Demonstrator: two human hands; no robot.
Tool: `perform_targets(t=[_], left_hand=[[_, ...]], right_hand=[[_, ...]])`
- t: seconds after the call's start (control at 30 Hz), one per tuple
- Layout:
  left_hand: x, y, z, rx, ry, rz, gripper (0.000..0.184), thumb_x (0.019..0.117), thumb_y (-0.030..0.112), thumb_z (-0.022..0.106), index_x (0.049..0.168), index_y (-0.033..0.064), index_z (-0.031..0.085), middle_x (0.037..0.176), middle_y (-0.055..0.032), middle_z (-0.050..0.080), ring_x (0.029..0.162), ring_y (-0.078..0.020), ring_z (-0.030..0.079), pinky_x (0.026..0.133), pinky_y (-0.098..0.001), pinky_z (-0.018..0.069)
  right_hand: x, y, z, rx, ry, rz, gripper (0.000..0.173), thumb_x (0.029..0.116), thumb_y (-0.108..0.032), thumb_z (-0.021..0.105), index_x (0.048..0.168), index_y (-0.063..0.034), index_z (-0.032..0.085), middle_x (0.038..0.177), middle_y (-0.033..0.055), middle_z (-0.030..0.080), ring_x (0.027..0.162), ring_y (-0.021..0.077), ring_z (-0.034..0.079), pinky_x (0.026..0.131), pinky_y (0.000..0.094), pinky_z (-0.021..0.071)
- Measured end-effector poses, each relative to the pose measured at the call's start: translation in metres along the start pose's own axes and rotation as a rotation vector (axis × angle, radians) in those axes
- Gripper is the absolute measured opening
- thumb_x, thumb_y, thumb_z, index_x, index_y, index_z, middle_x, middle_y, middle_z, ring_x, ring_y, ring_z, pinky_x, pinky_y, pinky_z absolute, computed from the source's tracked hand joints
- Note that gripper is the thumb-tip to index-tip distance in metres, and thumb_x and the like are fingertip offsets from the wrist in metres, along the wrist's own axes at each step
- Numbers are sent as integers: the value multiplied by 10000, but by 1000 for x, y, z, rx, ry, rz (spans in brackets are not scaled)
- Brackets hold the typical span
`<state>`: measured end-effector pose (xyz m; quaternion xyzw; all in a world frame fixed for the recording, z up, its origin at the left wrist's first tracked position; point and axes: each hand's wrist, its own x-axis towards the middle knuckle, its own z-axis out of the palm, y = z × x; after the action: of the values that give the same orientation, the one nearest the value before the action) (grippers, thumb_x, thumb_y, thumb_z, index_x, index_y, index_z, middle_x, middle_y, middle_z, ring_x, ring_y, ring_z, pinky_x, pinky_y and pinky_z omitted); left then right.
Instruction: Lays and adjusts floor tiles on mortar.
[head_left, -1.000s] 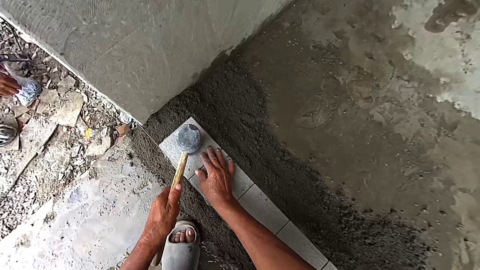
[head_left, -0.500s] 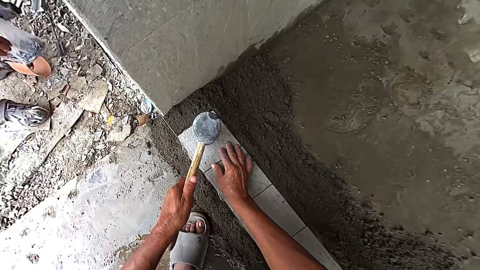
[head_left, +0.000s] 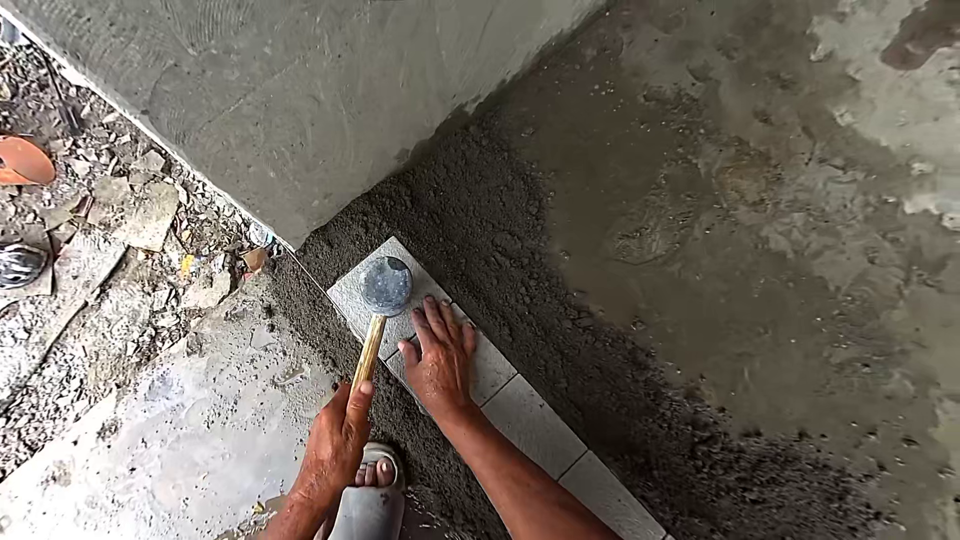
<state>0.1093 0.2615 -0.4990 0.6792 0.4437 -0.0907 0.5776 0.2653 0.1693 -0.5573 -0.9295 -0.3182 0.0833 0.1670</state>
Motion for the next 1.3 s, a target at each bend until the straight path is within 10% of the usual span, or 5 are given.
perform_targets(t=[1.3], left_hand=[[-8,-11,-3,35,-30,-22,667,1035,659,280,1015,92,628,604,-22,535,476,-165,524,479,-348,489]], right_hand=[[4,6,-4,12,-68,8,688,934,-439,694,1480,-55,526,1650,157,340,1536,340,299,1207,653,204]])
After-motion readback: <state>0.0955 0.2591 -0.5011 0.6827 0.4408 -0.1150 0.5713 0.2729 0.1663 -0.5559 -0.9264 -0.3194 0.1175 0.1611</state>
